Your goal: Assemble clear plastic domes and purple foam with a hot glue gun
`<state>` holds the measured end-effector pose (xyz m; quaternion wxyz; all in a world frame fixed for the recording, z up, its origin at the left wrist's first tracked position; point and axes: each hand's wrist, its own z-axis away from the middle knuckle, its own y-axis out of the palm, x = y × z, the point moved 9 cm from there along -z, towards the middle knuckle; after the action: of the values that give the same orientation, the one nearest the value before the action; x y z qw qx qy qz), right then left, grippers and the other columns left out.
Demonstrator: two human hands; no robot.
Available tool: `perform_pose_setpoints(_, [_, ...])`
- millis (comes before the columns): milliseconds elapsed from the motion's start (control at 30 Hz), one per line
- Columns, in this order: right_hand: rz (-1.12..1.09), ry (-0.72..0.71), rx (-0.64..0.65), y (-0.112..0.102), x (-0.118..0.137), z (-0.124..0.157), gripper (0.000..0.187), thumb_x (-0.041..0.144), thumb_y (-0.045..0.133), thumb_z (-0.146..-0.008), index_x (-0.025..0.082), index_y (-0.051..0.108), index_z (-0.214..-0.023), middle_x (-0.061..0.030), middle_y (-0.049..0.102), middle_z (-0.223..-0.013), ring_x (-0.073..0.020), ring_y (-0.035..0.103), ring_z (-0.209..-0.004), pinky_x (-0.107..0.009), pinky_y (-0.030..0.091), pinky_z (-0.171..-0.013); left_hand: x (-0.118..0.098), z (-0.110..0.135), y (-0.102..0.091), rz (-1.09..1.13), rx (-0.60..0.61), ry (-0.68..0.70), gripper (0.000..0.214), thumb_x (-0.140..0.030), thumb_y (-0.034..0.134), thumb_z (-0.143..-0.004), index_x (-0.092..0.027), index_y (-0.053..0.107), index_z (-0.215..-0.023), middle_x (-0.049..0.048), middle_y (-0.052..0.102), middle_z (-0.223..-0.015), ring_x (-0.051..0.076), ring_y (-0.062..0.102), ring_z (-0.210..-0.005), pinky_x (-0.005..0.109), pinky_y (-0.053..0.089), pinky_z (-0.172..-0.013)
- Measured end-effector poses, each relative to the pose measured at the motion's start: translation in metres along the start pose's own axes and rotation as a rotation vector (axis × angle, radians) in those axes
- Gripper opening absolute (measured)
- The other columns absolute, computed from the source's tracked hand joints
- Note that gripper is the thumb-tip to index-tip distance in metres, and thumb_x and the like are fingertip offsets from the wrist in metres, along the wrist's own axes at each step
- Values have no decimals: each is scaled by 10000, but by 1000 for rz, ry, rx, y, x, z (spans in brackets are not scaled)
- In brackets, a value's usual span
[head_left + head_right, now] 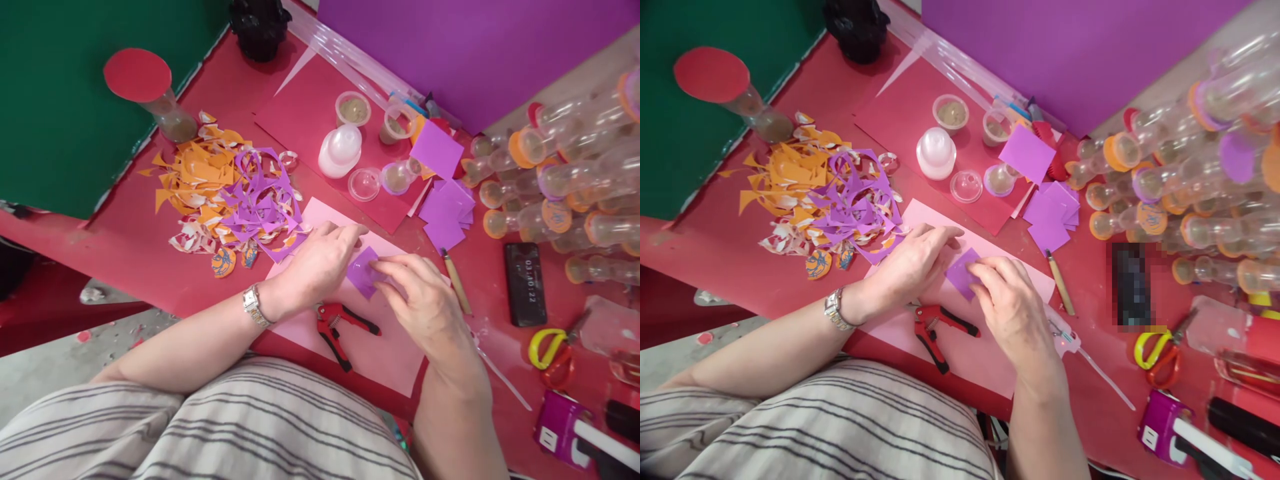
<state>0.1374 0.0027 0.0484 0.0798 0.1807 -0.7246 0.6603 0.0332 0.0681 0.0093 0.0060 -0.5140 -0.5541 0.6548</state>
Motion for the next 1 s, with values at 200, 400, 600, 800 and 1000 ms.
perform_pose_setpoints(200, [-70,76,-2,1,-5,1,203,212,582,-943,278,688,-1103,-51,692,-1045,-241,680,-1003,-435,561,-918,0,0,-1,21,8,6,238,-95,429,-981,-137,537,-1189,80,757,-991,199,665,-941,344,554,-844])
perform_pose_setpoints(400, [-46,182,-104,4,-8,6,141,283,592,-956,234,672,-1061,-54,619,-945,-231,665,-905,-402,574,-821,1,0,1,22,9,15,281,-17,468,-922,-131,534,-1171,89,761,-1031,193,677,-956,326,549,-859])
perform_pose_setpoints(600, [3,202,-146,8,-9,13,186,364,592,-967,242,664,-1087,-53,592,-938,-238,650,-888,-419,572,-815,-4,0,0,-9,6,36,273,-29,409,-947,-119,548,-1164,92,760,-1005,184,675,-906,330,554,-840])
perform_pose_setpoints(800, [-13,124,-129,-1,-8,12,326,412,578,-979,263,630,-1265,-90,671,-1119,-263,667,-1062,-455,566,-926,-9,3,4,-7,-1,59,312,-8,431,-921,-122,549,-1187,91,751,-1021,192,654,-922,329,549,-851])
perform_pose_setpoints(1000, [-41,29,-57,-2,-7,8,246,228,557,-972,279,687,-1175,-50,720,-1094,-237,696,-1048,-438,570,-945,-11,4,16,-27,44,111,393,-21,508,-904,-127,510,-1282,89,738,-1061,185,640,-919,318,539,-861])
